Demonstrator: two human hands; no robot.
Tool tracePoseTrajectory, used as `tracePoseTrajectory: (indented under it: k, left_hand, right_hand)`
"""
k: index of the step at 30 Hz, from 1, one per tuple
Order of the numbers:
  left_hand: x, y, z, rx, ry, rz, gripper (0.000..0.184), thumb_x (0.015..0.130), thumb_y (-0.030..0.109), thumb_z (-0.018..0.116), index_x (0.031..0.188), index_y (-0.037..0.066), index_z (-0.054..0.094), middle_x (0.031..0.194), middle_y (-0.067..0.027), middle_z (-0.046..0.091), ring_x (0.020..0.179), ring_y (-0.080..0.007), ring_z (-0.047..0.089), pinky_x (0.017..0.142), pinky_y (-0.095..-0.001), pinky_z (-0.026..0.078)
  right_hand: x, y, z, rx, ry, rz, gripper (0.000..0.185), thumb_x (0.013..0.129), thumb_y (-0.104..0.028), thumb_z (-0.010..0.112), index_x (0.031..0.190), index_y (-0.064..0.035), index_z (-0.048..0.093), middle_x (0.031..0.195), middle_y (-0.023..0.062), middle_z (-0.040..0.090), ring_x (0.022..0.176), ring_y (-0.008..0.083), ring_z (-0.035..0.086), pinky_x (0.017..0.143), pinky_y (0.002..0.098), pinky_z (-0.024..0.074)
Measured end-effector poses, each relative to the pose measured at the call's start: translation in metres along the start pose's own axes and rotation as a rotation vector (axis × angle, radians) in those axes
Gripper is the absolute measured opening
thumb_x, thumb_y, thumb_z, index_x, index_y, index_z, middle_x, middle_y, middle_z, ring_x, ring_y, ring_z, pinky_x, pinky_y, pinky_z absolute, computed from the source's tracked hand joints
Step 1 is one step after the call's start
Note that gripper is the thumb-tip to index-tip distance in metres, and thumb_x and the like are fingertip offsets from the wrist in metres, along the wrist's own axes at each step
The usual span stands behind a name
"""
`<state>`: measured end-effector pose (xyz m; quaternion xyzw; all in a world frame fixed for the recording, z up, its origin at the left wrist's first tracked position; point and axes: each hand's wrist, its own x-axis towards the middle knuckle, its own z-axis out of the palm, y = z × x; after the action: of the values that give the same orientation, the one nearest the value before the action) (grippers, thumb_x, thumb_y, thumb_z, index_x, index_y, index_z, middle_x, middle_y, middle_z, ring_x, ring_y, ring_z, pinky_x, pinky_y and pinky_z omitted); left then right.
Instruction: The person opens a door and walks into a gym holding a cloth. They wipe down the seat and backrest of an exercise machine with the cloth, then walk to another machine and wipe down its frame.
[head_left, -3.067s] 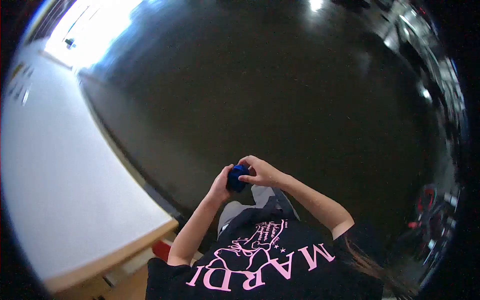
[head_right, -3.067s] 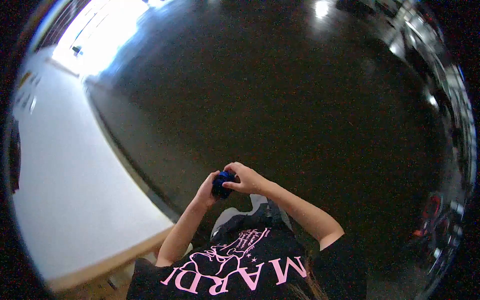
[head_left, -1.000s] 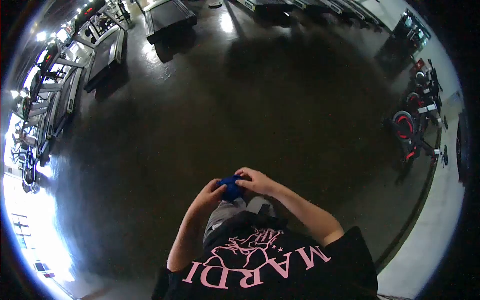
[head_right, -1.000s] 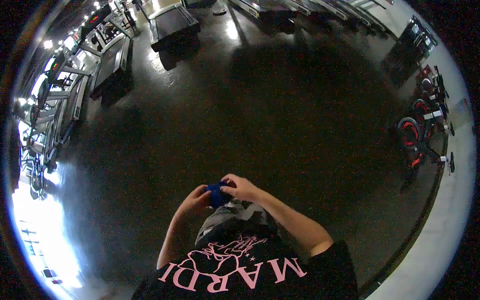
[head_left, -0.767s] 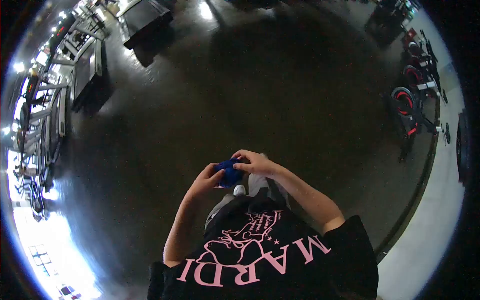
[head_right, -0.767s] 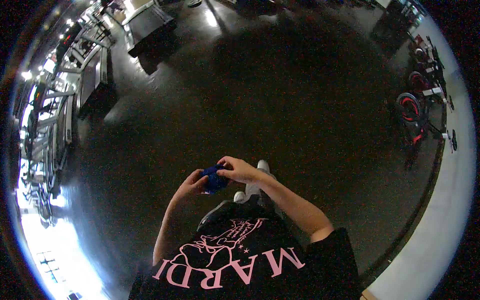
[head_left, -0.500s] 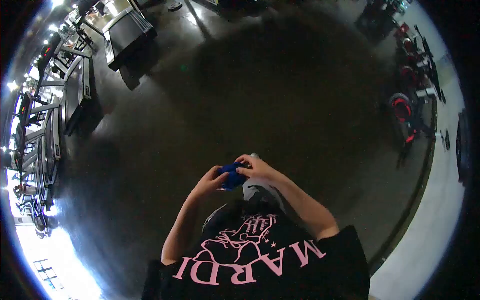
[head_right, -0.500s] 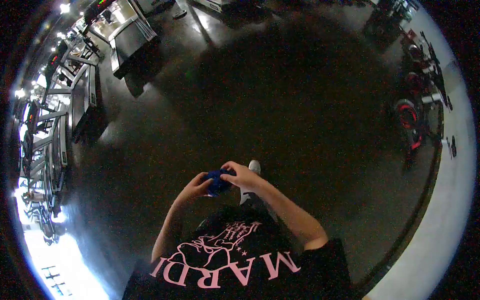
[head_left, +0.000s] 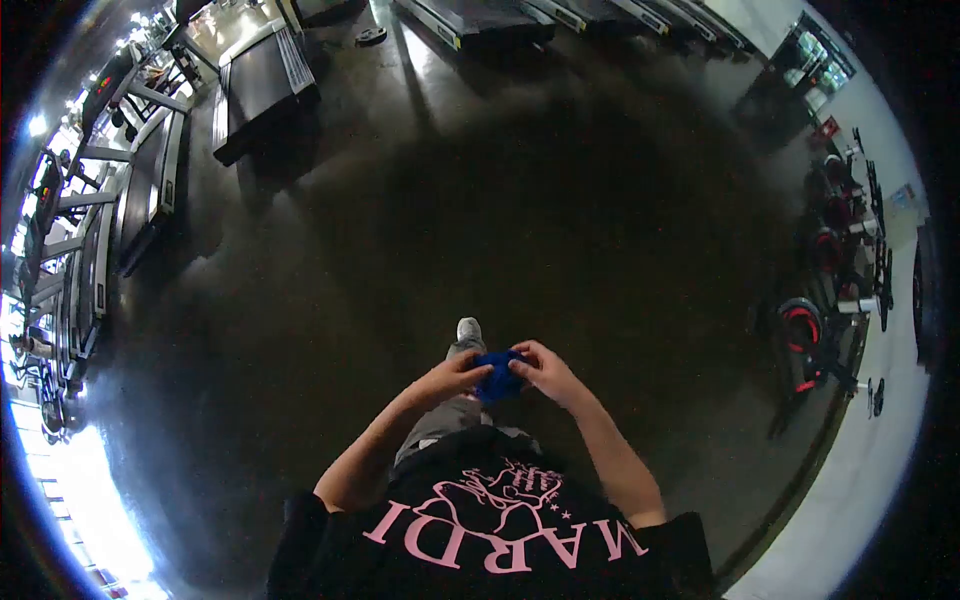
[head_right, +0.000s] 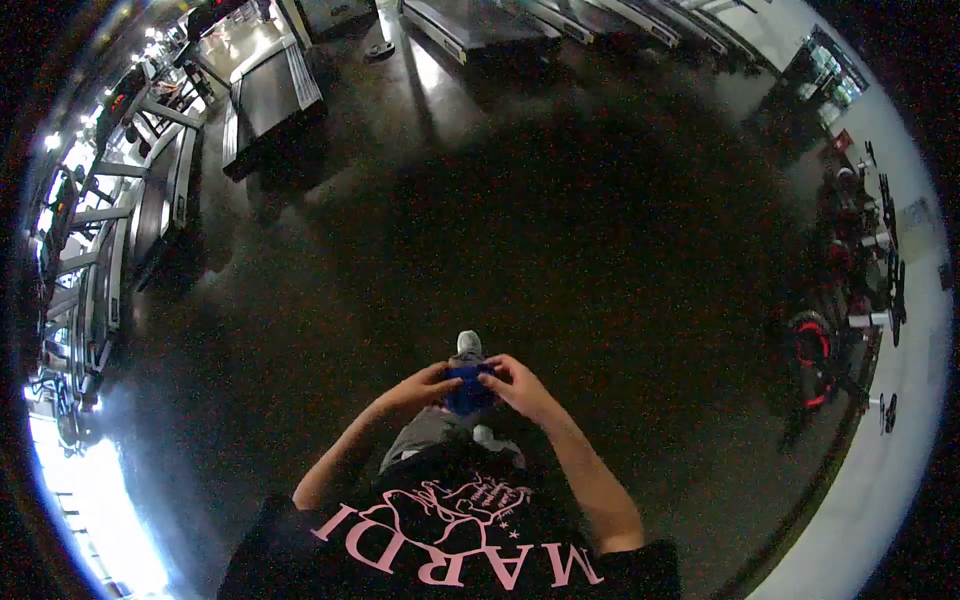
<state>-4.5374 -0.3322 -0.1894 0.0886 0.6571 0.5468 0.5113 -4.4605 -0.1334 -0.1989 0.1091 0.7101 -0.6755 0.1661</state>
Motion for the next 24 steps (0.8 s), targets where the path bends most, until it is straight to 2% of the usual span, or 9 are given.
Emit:
tracePoseTrajectory:
  k: [2, 3, 7, 9, 13, 16, 19, 24]
  left_hand:
    - [0.038, 0.021, -0.023, 0.004, -0.032, 0.012, 0.046, 0.082, 0.037, 0.054, 0.111, 0.002, 0.044, 0.095, -0.0098, 0.055, 0.083, -0.0129, 0.054, 0.064, -0.0241, 0.047]
    - [0.054, 0.035, -0.034, 0.004, -0.025, 0.009, 0.046, 0.082, 0.037, 0.053, 0.111, 0.002, 0.044, 0.094, -0.0099, 0.055, 0.083, -0.0128, 0.054, 0.064, -0.0243, 0.047]
    - [0.116, 0.099, -0.093, -0.021, 0.004, 0.029, 0.048, 0.081, 0.037, 0.055, 0.113, 0.003, 0.044, 0.095, -0.01, 0.055, 0.082, -0.0138, 0.054, 0.066, -0.0254, 0.046]
    - [0.146, 0.1, -0.116, -0.066, 0.025, 0.073, 0.049, 0.08, 0.036, 0.057, 0.114, 0.004, 0.043, 0.097, -0.0099, 0.055, 0.083, -0.0156, 0.054, 0.067, -0.0264, 0.047]
    - [0.168, 0.168, -0.151, 0.0, 0.121, 0.058, 0.047, 0.081, 0.034, 0.056, 0.114, 0.004, 0.042, 0.099, -0.0115, 0.055, 0.086, -0.0172, 0.054, 0.072, -0.0284, 0.046]
    - [0.195, 0.185, -0.18, -0.152, 0.13, 0.074, 0.047, 0.081, 0.033, 0.056, 0.115, 0.005, 0.041, 0.1, -0.012, 0.054, 0.088, -0.018, 0.054, 0.073, -0.0291, 0.047]
    - [0.227, 0.212, -0.219, -0.117, 0.173, 0.025, 0.048, 0.081, 0.034, 0.056, 0.116, 0.006, 0.04, 0.102, -0.0122, 0.053, 0.091, -0.0192, 0.054, 0.073, -0.0314, 0.047]
    - [0.303, 0.268, -0.279, -0.193, 0.256, 0.027, 0.05, 0.081, 0.037, 0.055, 0.116, 0.006, 0.04, 0.1, -0.0115, 0.054, 0.089, -0.0179, 0.054, 0.073, -0.031, 0.047]
  right_hand:
    - [0.041, -0.005, -0.021, -0.146, 0.023, -0.046, 0.034, 0.081, -0.026, 0.058, 0.105, -0.0055, 0.046, 0.089, 0.0045, 0.054, 0.081, 0.0114, 0.053, 0.064, 0.0239, 0.0463]
    - [0.058, -0.027, -0.027, -0.042, 0.026, 0.062, 0.035, 0.081, -0.027, 0.058, 0.105, -0.0051, 0.046, 0.087, 0.0055, 0.054, 0.079, 0.0119, 0.053, 0.063, 0.0241, 0.0466]
    - [0.15, -0.075, -0.064, -0.233, 0.046, 0.04, 0.035, 0.081, -0.027, 0.058, 0.104, -0.0042, 0.046, 0.088, 0.0068, 0.054, 0.08, 0.0131, 0.053, 0.064, 0.0251, 0.0467]
    - [0.184, -0.105, -0.079, -0.214, -0.01, 0.07, 0.035, 0.08, -0.026, 0.059, 0.103, -0.0027, 0.047, 0.091, 0.0083, 0.055, 0.082, 0.0149, 0.054, 0.066, 0.0259, 0.0462]
    - [0.255, -0.151, -0.107, -0.126, -0.111, 0.071, 0.033, 0.08, -0.024, 0.059, 0.105, -0.006, 0.047, 0.088, 0.0062, 0.054, 0.08, 0.0117, 0.052, 0.063, 0.0232, 0.0454]
    - [0.313, -0.167, -0.127, -0.183, -0.223, 0.09, 0.032, 0.08, -0.022, 0.059, 0.106, -0.0062, 0.046, 0.09, 0.0068, 0.054, 0.08, 0.0123, 0.052, 0.064, 0.0236, 0.0452]
    - [0.382, -0.18, -0.145, -0.245, -0.296, 0.1, 0.036, 0.077, -0.024, 0.063, 0.104, -0.0043, 0.048, 0.093, 0.0086, 0.055, 0.085, 0.0162, 0.054, 0.07, 0.0283, 0.0462]
    - [0.493, -0.232, -0.191, -0.319, -0.369, 0.093, 0.042, 0.076, -0.027, 0.063, 0.107, -0.005, 0.047, 0.092, 0.0095, 0.055, 0.082, 0.015, 0.053, 0.067, 0.0267, 0.0453]
